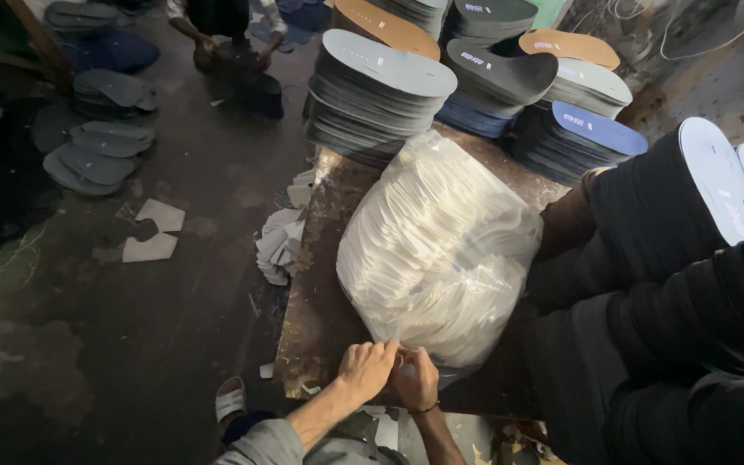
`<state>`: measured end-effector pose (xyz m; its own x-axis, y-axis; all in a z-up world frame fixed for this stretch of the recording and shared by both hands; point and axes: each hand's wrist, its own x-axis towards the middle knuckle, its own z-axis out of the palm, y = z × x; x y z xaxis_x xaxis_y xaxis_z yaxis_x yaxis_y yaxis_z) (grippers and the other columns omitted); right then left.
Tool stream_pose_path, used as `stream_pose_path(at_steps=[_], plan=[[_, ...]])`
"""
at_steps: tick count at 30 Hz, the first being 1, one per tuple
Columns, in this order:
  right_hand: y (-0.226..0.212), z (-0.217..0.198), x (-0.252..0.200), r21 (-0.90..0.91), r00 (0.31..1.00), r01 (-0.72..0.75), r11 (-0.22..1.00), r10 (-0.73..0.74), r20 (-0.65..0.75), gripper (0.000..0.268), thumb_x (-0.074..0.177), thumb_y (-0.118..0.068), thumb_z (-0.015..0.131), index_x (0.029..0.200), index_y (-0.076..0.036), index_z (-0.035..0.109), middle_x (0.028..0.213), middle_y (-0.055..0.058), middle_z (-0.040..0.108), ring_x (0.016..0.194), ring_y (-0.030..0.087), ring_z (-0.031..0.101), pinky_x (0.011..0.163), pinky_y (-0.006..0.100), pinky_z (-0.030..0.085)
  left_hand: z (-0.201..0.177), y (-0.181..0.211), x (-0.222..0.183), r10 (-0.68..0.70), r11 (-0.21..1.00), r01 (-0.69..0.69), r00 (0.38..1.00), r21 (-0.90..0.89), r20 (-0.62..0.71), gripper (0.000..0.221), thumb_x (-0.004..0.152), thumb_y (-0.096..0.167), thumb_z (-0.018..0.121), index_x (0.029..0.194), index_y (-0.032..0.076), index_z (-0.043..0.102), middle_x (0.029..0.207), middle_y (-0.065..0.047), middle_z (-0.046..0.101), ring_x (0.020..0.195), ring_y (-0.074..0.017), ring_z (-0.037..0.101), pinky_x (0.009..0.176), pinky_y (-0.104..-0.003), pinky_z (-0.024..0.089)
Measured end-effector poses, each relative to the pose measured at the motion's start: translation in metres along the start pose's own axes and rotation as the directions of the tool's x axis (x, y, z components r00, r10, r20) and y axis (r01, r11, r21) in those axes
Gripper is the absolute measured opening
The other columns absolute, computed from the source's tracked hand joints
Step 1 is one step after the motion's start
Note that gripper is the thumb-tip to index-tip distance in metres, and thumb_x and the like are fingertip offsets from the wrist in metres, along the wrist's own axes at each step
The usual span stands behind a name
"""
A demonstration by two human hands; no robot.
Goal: Taking white foam shoe patterns out of a plastic bag, sorting, and counting them in a production facility.
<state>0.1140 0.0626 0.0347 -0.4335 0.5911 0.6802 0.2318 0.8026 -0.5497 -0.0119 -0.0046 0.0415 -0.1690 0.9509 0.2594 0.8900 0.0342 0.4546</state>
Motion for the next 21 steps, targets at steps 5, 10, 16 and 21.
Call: stream_pose_path(at_steps=[5,10,16,21], plan=[[0.005,0.002,-0.008,-0.037,1.000,-0.023,0.999,0.023,0.013,0.025,0.077,0.002,0.076,0.077,-0.004,0.051,0.081,0.015,0.069,0.080,0.030,0.076,0.068,0.036,0.059,-0.014,-0.005,0.007,-0.104,0.990,0.121,0.973,-0.067,0.207,0.018,0.091,0.019,0.064,0.103,0.007,0.061,0.083,-0.019,0.072,0.080,-0.0391,0.072,0.068,-0.052,0.057],[0.007,-0.003,-0.005,0.018,0.998,0.020,1.000,-0.021,0.067,0.025,0.078,0.002,0.076,0.078,-0.004,0.051,0.082,0.014,0.070,0.083,0.029,0.077,0.068,0.035,0.060,-0.021,-0.017,0.011,-0.044,0.987,0.083,0.964,-0.140,0.263,0.020,0.087,0.018,0.065,0.101,0.005,0.061,0.083,-0.024,0.071,0.081,-0.0461,0.070,0.071,-0.057,0.055],[-0.009,-0.010,0.001,-0.011,0.995,-0.081,0.997,0.081,0.058,0.023,0.076,-0.002,0.082,0.080,-0.004,0.059,0.082,0.012,0.073,0.068,0.029,0.071,0.061,0.036,0.056,-0.002,-0.025,0.001,-0.119,0.856,0.175,0.982,-0.487,0.144,0.018,0.097,0.023,0.062,0.106,0.009,0.068,0.085,-0.022,0.073,0.085,-0.0439,0.070,0.072,-0.053,0.054],[0.005,0.001,-0.007,0.122,0.976,-0.218,0.968,0.214,0.049,0.022,0.080,-0.004,0.076,0.077,-0.007,0.055,0.087,0.007,0.078,0.066,0.018,0.074,0.059,0.031,0.058,0.020,-0.036,0.000,-0.243,0.720,0.286,0.957,-0.633,0.157,0.020,0.093,0.021,0.064,0.106,0.007,0.071,0.088,-0.019,0.075,0.087,-0.0374,0.074,0.070,-0.043,0.056]])
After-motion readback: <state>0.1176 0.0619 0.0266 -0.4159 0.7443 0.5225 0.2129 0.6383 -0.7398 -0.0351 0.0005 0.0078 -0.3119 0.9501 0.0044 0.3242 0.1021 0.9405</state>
